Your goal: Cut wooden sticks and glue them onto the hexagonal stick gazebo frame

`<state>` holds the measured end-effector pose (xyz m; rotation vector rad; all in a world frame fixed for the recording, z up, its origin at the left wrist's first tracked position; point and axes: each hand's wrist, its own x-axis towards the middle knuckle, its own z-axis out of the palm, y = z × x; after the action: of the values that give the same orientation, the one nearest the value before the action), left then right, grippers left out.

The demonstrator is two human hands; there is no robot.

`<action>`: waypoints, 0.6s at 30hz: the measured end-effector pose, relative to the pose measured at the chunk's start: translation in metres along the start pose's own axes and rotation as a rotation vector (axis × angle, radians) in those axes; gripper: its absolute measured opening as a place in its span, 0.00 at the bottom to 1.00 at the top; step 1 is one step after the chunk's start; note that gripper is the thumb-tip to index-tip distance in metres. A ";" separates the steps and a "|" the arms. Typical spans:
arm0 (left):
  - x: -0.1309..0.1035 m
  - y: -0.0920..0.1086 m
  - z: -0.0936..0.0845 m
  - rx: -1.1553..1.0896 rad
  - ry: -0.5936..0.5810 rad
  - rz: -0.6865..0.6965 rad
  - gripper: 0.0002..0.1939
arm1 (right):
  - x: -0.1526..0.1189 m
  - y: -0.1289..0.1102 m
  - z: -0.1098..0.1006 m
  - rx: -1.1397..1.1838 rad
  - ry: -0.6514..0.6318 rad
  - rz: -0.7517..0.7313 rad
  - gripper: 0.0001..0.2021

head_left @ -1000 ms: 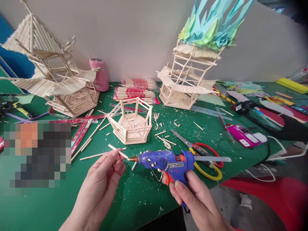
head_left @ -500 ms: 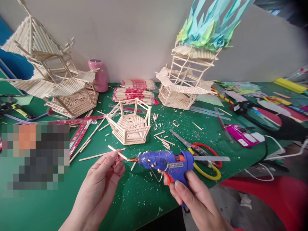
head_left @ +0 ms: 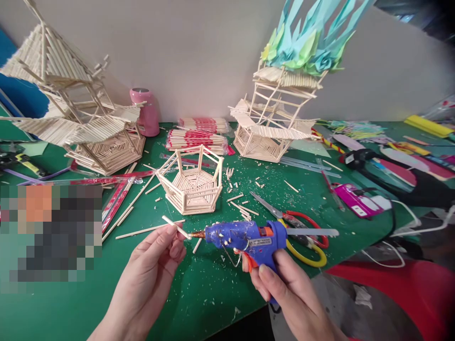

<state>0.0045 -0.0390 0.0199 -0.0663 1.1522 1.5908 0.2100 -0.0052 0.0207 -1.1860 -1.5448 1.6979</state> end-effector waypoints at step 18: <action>-0.005 0.002 -0.011 0.646 0.006 0.347 0.13 | 0.099 -0.007 -0.157 -0.404 0.691 -0.008 0.08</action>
<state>-0.0009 -0.0498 0.0184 0.5785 1.6974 1.4315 0.3005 0.1561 0.0120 -1.7270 -1.4491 0.8220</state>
